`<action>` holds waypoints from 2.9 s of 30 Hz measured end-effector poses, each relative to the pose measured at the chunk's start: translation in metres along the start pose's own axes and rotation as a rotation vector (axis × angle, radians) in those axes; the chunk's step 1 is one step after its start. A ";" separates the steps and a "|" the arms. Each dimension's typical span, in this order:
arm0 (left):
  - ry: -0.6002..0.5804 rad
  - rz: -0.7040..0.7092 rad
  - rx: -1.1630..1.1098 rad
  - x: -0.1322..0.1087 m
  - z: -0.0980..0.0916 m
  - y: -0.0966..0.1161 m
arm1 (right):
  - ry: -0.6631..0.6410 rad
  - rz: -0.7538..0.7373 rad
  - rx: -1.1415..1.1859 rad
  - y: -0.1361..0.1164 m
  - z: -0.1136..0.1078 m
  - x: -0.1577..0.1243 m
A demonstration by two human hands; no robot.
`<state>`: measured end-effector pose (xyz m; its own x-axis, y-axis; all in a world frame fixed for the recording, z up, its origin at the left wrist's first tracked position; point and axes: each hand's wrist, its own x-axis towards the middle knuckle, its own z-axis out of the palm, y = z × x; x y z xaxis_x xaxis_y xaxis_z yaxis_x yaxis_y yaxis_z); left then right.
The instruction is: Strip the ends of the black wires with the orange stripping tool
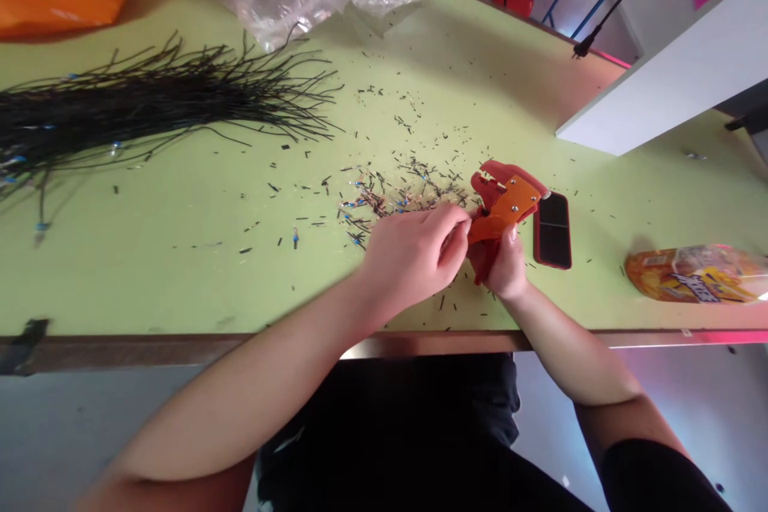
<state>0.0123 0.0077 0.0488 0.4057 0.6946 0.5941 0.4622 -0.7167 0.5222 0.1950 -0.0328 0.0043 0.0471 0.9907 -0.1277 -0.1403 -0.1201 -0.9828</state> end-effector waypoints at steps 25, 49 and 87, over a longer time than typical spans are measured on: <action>0.052 0.091 0.072 0.000 0.000 0.000 | 0.021 -0.060 0.010 -0.002 0.005 -0.004; -0.176 -0.136 -0.259 0.005 -0.009 0.005 | -0.060 -0.113 -0.016 -0.005 0.007 -0.005; -0.265 -0.191 -0.695 0.009 -0.011 -0.004 | -0.292 0.010 0.387 -0.030 0.010 0.002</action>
<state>0.0057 0.0162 0.0593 0.5846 0.7394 0.3341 -0.0227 -0.3967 0.9177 0.1894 -0.0268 0.0348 -0.2283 0.9728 -0.0396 -0.4993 -0.1519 -0.8530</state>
